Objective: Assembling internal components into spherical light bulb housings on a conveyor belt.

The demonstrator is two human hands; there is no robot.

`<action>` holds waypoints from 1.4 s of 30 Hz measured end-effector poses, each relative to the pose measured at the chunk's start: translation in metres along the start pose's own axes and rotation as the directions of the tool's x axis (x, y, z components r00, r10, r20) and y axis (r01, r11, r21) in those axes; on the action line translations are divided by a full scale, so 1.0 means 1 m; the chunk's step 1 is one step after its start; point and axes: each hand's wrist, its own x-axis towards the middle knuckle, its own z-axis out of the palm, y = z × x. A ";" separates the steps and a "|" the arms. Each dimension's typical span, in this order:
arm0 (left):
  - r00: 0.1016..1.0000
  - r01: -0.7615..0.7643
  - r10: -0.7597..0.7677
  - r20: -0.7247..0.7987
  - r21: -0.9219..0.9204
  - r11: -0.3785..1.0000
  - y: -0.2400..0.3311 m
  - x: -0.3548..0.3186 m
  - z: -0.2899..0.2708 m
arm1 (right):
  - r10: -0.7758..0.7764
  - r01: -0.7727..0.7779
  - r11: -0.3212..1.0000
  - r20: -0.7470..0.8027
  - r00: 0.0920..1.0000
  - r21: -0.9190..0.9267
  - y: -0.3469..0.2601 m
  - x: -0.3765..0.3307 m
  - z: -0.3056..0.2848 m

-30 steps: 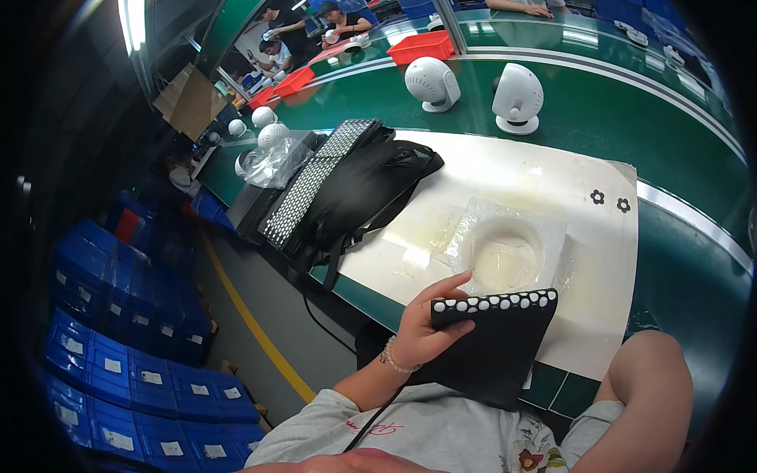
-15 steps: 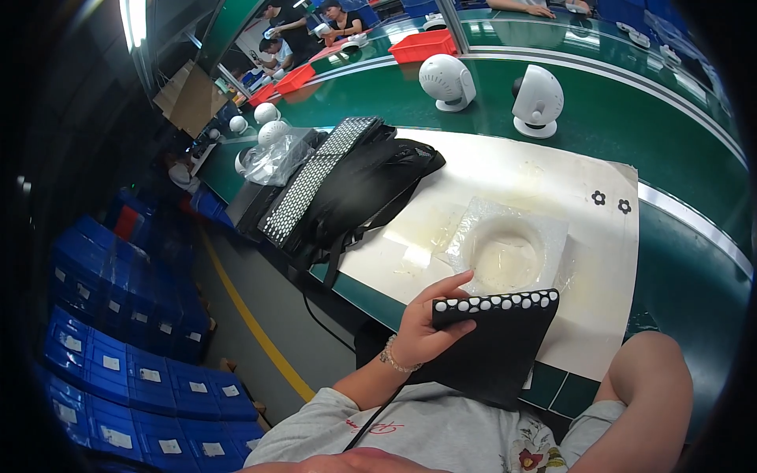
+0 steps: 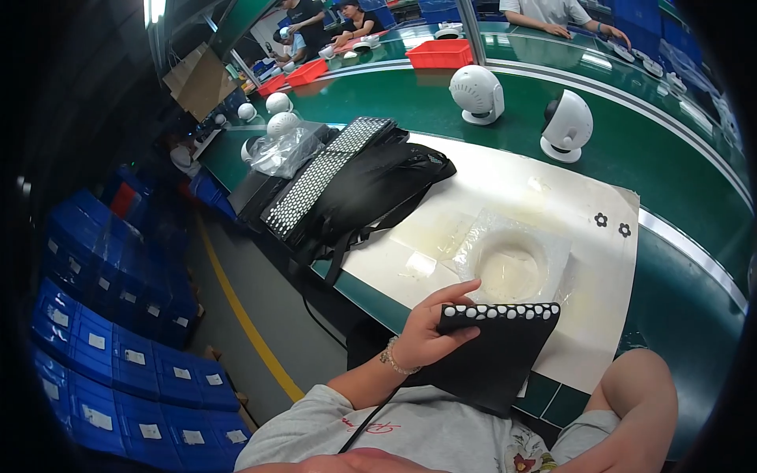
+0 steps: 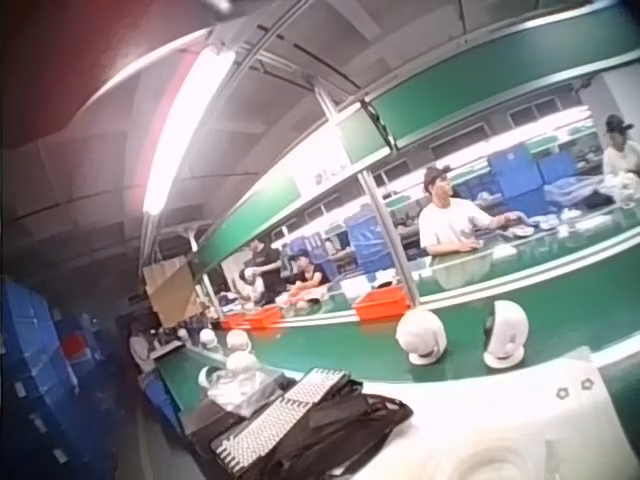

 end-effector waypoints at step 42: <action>0.992 0.124 -0.126 -0.013 -0.101 0.987 -0.002 -0.002 0.003 | 0.673 0.028 0.689 -0.654 0.347 0.724 0.046 -0.097 0.063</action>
